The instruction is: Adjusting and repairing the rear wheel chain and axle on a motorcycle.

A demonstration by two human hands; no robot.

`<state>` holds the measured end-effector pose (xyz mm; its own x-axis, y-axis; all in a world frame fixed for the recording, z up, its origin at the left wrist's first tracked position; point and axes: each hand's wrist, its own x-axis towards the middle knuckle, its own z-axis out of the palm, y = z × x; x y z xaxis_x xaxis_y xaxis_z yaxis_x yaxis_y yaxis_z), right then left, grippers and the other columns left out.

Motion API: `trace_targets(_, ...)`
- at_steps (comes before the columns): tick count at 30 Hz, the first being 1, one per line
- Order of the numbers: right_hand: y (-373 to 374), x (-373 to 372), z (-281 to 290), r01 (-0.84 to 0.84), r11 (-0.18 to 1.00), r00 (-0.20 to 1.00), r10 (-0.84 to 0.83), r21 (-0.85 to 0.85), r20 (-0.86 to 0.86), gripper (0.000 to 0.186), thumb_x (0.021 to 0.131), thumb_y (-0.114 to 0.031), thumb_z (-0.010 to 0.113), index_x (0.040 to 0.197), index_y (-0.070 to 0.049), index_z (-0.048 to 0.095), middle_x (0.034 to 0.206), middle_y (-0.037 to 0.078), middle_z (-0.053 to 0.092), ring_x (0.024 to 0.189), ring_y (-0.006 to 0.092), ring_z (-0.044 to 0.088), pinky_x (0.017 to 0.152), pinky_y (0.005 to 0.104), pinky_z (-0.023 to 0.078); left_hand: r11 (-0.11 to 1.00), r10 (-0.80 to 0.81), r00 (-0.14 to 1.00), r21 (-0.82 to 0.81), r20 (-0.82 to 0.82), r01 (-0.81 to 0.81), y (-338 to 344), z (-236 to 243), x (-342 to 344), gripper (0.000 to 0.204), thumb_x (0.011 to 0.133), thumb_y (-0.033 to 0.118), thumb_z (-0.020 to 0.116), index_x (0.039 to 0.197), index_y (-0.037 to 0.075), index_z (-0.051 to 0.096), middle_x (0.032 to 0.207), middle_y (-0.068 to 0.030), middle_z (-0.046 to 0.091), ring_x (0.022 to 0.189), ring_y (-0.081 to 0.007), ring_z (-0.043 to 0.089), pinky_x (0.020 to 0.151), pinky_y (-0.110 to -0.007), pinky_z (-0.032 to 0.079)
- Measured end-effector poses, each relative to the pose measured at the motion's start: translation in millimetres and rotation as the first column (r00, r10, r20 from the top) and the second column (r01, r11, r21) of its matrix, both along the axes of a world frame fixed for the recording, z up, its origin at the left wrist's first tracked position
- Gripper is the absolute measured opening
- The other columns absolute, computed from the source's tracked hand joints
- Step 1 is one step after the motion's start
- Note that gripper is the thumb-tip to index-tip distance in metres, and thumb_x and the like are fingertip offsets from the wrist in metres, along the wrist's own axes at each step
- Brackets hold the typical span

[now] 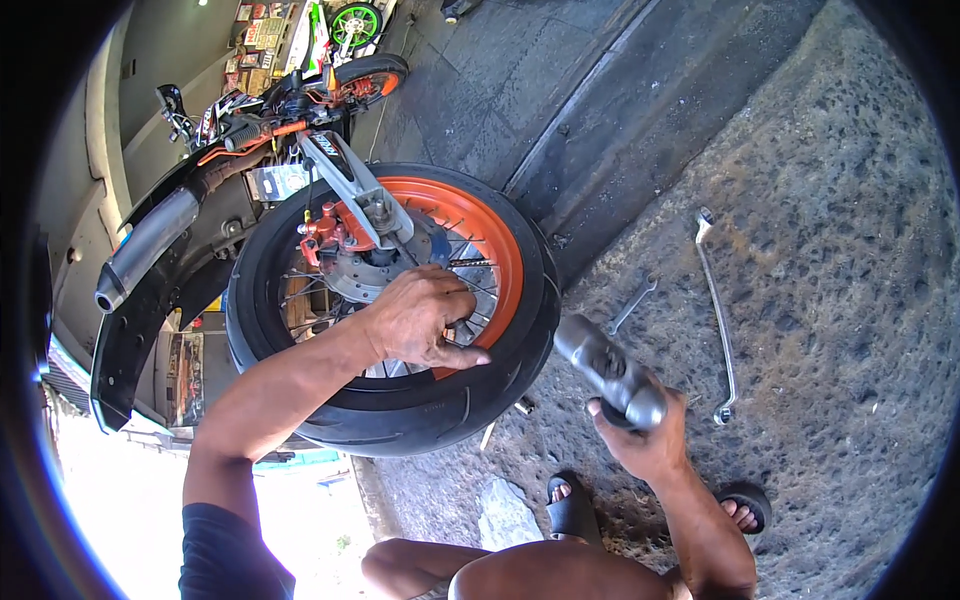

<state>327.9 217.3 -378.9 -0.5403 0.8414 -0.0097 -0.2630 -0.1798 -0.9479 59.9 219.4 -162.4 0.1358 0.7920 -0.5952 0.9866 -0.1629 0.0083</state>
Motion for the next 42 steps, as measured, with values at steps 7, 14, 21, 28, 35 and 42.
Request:
trace_targets(7, -24, -46, -3, -0.077, 0.997, 0.996, 0.077, -0.004, -0.034, 0.026, 0.069, -0.011, 0.083, 0.089, -0.005, 0.067, 0.078, 0.009, 0.072, 0.064, 0.0200, 0.070, 0.059, 0.0339, 0.054, 0.999, -0.040, 0.998, 0.020, -0.053, 0.041, 1, -4, -7, 0.025, 0.059, 0.014, 0.079, 0.074, 0.007, 0.060, 0.070, -0.0102, 0.061, 0.073, -0.0339, 0.063, 0.071, -0.045, 0.050)
trace_targets(14, -27, -64, -8, -0.133, 0.980, 0.954, 0.168, 0.150, -0.248, 0.020, 0.066, -0.012, 0.080, 0.078, -0.005, 0.066, 0.069, 0.013, 0.067, 0.060, 0.0290, 0.068, 0.054, 0.0350, 0.051, 0.999, -0.028, 0.998, 0.032, -0.056, 0.030, -4, -7, -15, 0.028, 0.053, 0.010, 0.078, 0.073, 0.009, 0.059, 0.070, -0.0094, 0.059, 0.073, -0.0337, 0.062, 0.070, -0.045, 0.050)
trace_targets(21, -24, -88, 8, -0.090, 0.988, 0.989, 0.103, 0.126, -0.102, 0.023, 0.063, -0.014, 0.082, 0.077, -0.004, 0.066, 0.069, 0.014, 0.067, 0.058, 0.0277, 0.067, 0.056, 0.0362, 0.053, 0.992, -0.060, 0.998, 0.112, -0.011, 0.061, -3, -7, -11, 0.022, 0.060, 0.013, 0.075, 0.074, 0.009, 0.059, 0.068, -0.0084, 0.059, 0.071, -0.0328, 0.062, 0.068, -0.046, 0.050)
trace_targets(28, -25, -64, 6, -0.007, 0.995, 0.923, 0.046, 0.103, -0.381, 0.015, 0.066, -0.006, 0.076, 0.075, -0.004, 0.065, 0.066, 0.010, 0.064, 0.056, 0.0263, 0.066, 0.053, 0.0335, 0.051, 0.998, 0.009, 1.000, 0.058, -0.010, -0.008, 0, -6, -13, 0.023, 0.057, 0.008, 0.073, 0.077, 0.010, 0.062, 0.071, -0.0102, 0.061, 0.073, -0.0359, 0.062, 0.067, -0.046, 0.050)
trace_targets(35, -23, -80, 0, -0.037, 0.981, 0.999, 0.036, 0.193, 0.009, 0.015, 0.064, -0.006, 0.074, 0.077, -0.004, 0.066, 0.068, 0.012, 0.066, 0.061, 0.0234, 0.068, 0.058, 0.0329, 0.053, 0.996, -0.068, 0.995, 0.048, -0.069, 0.071, 10, -8, -14, 0.017, 0.061, 0.008, 0.071, 0.074, 0.008, 0.060, 0.068, -0.0118, 0.061, 0.071, -0.0365, 0.062, 0.064, -0.048, 0.049)
trace_targets(42, -18, -87, 17, 0.228, 0.948, 0.848, -0.081, 0.223, -0.523, 0.019, 0.068, -0.007, 0.081, 0.071, -0.005, 0.063, 0.066, 0.013, 0.064, 0.054, 0.0310, 0.064, 0.052, 0.0372, 0.050, 0.998, 0.011, 1.000, 0.064, -0.010, -0.011, 4, -9, -18, 0.017, 0.062, 0.007, 0.069, 0.077, 0.008, 0.061, 0.070, -0.0110, 0.061, 0.071, -0.0357, 0.061, 0.069, -0.044, 0.051)
